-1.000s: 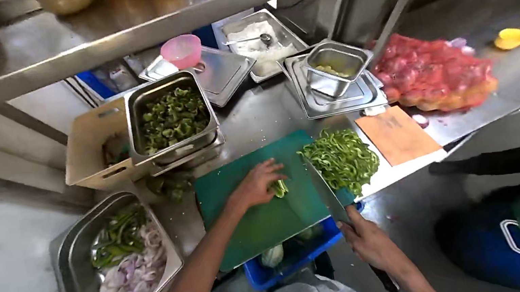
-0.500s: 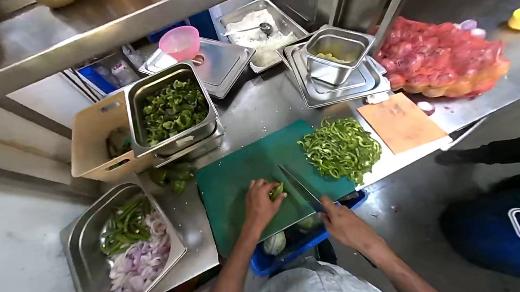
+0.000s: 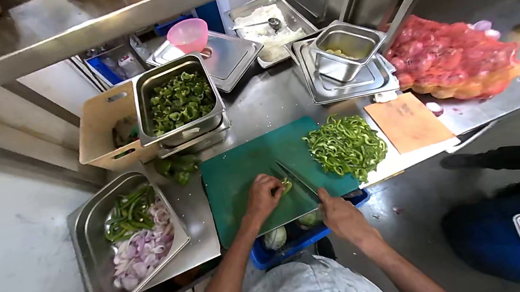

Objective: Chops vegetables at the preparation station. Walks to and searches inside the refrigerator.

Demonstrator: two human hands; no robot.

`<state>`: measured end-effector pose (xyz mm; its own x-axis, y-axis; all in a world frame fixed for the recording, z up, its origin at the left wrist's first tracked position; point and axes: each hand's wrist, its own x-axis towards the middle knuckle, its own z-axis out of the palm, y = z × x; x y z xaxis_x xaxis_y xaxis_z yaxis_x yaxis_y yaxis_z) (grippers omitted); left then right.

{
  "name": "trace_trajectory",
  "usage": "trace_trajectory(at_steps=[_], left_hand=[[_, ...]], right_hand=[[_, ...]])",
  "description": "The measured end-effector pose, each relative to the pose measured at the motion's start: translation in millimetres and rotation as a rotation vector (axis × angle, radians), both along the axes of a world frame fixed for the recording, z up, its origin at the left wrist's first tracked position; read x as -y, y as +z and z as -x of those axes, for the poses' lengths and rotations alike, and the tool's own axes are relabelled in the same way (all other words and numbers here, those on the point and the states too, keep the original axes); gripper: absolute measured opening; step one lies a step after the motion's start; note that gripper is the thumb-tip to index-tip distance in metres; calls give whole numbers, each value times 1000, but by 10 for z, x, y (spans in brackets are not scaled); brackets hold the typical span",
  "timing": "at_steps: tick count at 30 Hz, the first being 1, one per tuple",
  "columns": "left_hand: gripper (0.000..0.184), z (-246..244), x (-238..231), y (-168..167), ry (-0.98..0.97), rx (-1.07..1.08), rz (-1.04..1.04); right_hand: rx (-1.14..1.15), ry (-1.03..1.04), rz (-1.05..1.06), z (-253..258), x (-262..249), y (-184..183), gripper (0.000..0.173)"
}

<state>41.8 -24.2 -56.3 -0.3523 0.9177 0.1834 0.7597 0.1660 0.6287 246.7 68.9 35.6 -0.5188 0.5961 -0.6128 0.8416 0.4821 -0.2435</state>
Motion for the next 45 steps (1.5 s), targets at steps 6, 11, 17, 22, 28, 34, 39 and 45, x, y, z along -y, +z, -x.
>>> trace_trajectory(at_steps=[6, 11, 17, 22, 28, 34, 39, 45], left_hand=[[7, 15, -47, 72, -80, -22, 55], [6, 96, -55, 22, -160, -39, 25], [25, 137, 90, 86, -108, 71, -70], [30, 204, 207, 122, -177, 27, 28], [19, 179, 225, 17, -140, 0, 13], [35, -177, 23, -90, 249, 101, -136], [46, -360, -400, -190, 141, -198, 109], [30, -393, -290, -312, 64, -275, -137]], right_hand=[[107, 89, -42, 75, 137, 377, 48], [61, 104, 23, 242, 106, -158, 48], [-5, 88, 49, 229, -61, -62, 42], [71, 150, 44, 226, 103, 201, 41], [-4, 172, 130, 299, 5, -237, 41], [-305, -32, 73, -96, -237, -6, 29], [-345, -173, 115, -405, -310, -203, 33], [-403, -274, 181, -625, -150, -441, 40]])
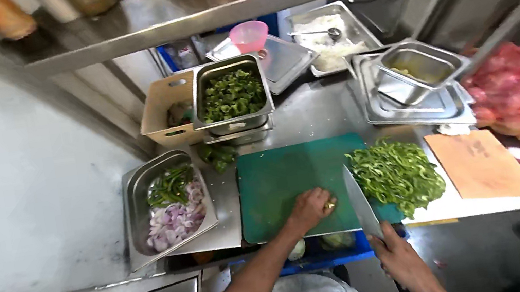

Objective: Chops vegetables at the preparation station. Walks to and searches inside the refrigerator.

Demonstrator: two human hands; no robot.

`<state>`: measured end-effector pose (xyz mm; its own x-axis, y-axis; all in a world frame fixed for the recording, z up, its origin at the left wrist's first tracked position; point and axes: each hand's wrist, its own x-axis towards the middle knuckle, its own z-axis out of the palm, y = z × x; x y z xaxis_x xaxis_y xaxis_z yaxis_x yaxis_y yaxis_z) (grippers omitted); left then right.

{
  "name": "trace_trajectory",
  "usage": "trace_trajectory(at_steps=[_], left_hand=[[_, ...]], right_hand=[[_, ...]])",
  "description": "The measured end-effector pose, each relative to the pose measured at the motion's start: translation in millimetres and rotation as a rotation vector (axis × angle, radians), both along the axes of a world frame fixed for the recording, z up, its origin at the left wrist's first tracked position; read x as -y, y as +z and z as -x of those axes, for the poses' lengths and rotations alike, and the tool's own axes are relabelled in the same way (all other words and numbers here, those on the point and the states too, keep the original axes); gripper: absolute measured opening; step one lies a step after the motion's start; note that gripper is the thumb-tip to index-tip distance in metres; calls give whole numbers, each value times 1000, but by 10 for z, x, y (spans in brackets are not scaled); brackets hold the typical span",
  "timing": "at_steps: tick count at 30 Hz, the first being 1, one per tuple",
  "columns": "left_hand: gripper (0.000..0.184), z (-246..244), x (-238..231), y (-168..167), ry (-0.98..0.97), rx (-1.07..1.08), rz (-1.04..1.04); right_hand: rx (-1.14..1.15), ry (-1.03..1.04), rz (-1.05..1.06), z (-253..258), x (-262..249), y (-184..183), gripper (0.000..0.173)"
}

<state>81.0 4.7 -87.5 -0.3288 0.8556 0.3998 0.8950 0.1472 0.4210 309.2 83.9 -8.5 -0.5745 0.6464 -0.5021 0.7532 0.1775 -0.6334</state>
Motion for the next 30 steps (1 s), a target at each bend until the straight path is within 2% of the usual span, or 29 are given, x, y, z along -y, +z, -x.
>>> trace_trajectory(at_steps=[3, 5, 7, 11, 13, 15, 16, 17, 19, 21, 23, 25, 27, 28, 30], left_hand=[[30, 70, 35, 44, 61, 148, -8], [29, 215, 28, 249, 179, 327, -40], [26, 507, -43, 667, 314, 418, -179], [31, 1589, -351, 1783, 436, 357, -412], [42, 2215, -481, 2218, 498, 333, -368], [57, 2735, -503, 2344, 563, 225, -284], [66, 2912, -453, 2352, 601, 168, -234], [66, 3008, -360, 2348, 640, 127, -210], [46, 2934, -60, 2306, 705, 112, -254], [45, 2651, 344, 2116, 799, 180, -215], [44, 2325, 714, 1715, 869, 280, -74], [31, 2170, 903, 1155, 842, 280, 123], [44, 2216, 922, 704, 780, 177, 284], [54, 2272, 903, 578, 753, 119, 329], [59, 2388, 832, 471, 761, 53, 378]], right_hand=[[-35, -27, 31, -69, 17, -9, 44], [-41, -36, 38, -116, -6, 15, 46], [-50, -42, 16, -135, -46, 34, 47], [-56, 2, -38, -133, -130, 6, 47], [-58, 16, -47, -85, -141, 10, 46], [-70, 23, -54, -24, -132, 27, 44], [-80, 19, -59, 9, -127, 39, 42], [-96, 11, -68, 32, -116, 50, 41], [-139, -14, -77, 37, -76, 63, 42], [-163, -30, -73, 6, -39, 71, 46], [-173, -24, -72, -37, -11, 66, 47], [-160, -16, -78, -74, 8, 53, 47], [-121, 5, -70, -85, 10, 45, 46], [-100, 21, -69, -71, 13, 44, 46], [-59, 59, -73, -13, 7, 47, 45]])
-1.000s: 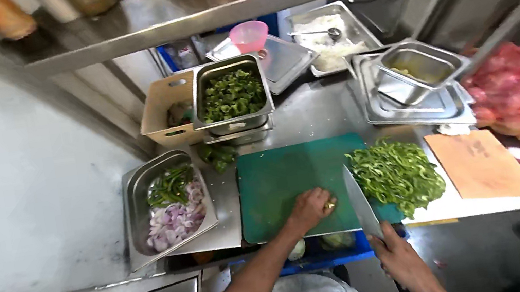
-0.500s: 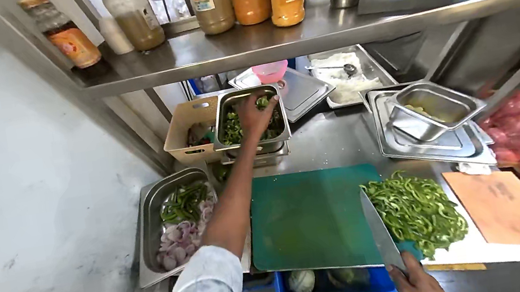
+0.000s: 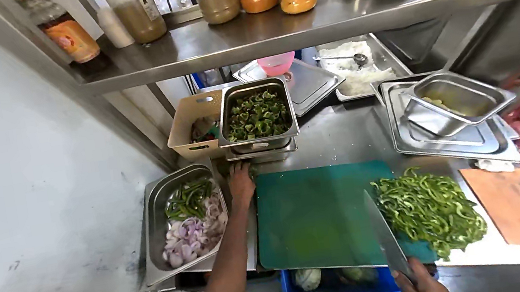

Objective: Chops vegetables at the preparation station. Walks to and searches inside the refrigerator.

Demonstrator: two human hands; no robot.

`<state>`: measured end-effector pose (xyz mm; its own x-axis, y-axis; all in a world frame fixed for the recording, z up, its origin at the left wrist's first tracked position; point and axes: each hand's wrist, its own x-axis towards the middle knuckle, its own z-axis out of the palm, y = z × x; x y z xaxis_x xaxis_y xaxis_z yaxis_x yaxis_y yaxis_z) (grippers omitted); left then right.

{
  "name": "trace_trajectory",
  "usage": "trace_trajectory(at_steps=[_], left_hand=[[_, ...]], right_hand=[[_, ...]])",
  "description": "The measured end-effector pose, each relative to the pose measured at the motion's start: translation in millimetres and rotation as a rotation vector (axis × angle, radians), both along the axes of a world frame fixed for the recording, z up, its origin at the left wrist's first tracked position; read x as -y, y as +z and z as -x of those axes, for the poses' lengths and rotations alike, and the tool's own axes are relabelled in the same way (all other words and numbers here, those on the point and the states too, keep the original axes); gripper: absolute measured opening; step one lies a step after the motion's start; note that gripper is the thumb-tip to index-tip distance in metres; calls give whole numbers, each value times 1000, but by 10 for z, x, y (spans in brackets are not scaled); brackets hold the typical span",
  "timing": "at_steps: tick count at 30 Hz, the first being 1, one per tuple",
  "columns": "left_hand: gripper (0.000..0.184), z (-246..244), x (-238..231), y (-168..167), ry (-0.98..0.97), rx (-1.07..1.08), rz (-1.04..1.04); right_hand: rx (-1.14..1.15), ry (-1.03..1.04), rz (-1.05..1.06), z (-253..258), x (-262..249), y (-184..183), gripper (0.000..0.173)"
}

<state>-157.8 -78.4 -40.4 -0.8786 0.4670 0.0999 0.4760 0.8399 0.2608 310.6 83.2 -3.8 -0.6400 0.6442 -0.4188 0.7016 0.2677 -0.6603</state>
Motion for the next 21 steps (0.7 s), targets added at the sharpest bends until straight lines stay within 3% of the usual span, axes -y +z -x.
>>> trace_trajectory(at_steps=[5, 7, 9, 13, 17, 21], left_hand=[[59, 18, -148, 62, 67, 57, 38], [49, -41, -134, 155, 103, 75, 18], [36, -189, -75, 379, 150, 83, -63], [36, -787, 99, 822, 163, 319, -317], [32, -1545, 0, 575, 111, 720, -397], [31, -2163, -174, 296, 112, 808, -312]], right_hand=[[-18, 48, 15, 226, -17, 25, 42], [-27, 47, 31, 299, 5, 85, 41], [-41, 50, 34, 342, 32, 142, 40], [-29, 81, 16, 326, 62, 67, 43], [196, 206, -69, 381, 139, 185, 48], [424, 275, -142, 465, 243, 209, 51]])
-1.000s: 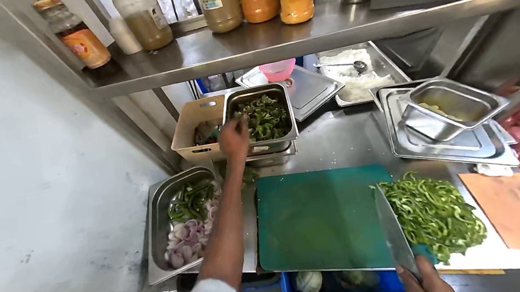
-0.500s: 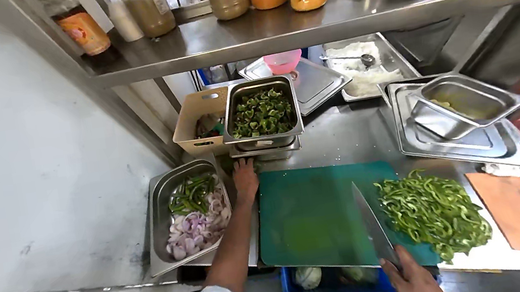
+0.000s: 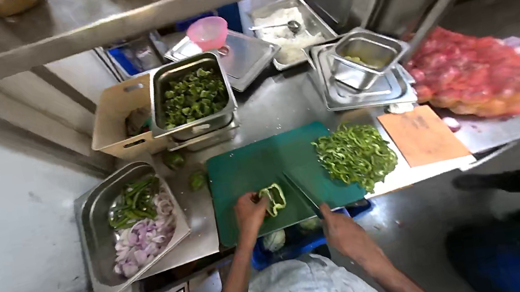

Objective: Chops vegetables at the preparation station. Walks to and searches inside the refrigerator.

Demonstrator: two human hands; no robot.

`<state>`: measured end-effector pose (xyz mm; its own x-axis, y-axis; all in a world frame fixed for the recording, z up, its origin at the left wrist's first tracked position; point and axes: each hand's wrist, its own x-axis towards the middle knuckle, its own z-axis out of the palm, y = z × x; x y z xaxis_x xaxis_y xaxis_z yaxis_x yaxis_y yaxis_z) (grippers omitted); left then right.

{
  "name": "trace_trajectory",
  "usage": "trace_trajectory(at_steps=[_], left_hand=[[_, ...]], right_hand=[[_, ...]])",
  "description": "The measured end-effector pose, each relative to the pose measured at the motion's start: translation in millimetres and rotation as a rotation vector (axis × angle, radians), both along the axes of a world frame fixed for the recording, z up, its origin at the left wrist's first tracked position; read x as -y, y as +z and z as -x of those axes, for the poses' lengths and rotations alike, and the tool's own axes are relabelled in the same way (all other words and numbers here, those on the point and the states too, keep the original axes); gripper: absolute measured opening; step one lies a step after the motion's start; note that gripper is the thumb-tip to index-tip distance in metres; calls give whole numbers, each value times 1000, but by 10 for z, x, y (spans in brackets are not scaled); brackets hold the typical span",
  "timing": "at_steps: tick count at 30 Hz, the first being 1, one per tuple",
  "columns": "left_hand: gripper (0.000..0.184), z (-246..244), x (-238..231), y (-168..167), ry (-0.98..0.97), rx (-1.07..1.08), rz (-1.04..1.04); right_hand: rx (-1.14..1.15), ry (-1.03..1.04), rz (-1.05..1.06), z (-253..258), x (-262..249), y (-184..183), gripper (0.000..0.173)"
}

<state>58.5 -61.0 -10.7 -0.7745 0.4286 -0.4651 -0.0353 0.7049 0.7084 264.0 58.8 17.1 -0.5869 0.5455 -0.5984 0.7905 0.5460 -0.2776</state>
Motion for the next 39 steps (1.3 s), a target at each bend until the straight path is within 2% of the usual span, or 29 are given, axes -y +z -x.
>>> trace_trajectory(at_steps=[5, 10, 13, 18, 21, 25, 27, 35, 37, 39], left_hand=[[35, -162, -37, 27, 11, 37, 30], [29, -164, -65, 23, 74, 132, -16], [27, -193, -86, 2, 82, 151, -56], [27, -148, -73, -60, 40, 138, -28], [24, -123, -37, -96, 13, 126, -11], [31, -127, 55, -56, -43, -74, 75], [39, -137, 135, -48, -55, -166, 56], [28, -156, 227, -149, 13, -145, -49], [26, -168, 223, -155, 23, -134, -70], [23, -182, 231, -162, 28, -126, -89]], right_hand=[[124, 44, -64, 110, 112, 235, 48], [165, 147, -90, 197, 339, 554, 54], [198, 161, -81, 264, 380, 522, 55], [220, 192, -91, 398, 386, 462, 46], [196, 182, -95, 505, 363, 234, 41], [141, 169, -84, 558, 273, -11, 45], [119, 168, -69, 519, 209, -6, 47], [193, 246, -111, 437, 487, 577, 49], [218, 246, -107, 464, 510, 477, 47], [192, 228, -103, 494, 497, 203, 46]])
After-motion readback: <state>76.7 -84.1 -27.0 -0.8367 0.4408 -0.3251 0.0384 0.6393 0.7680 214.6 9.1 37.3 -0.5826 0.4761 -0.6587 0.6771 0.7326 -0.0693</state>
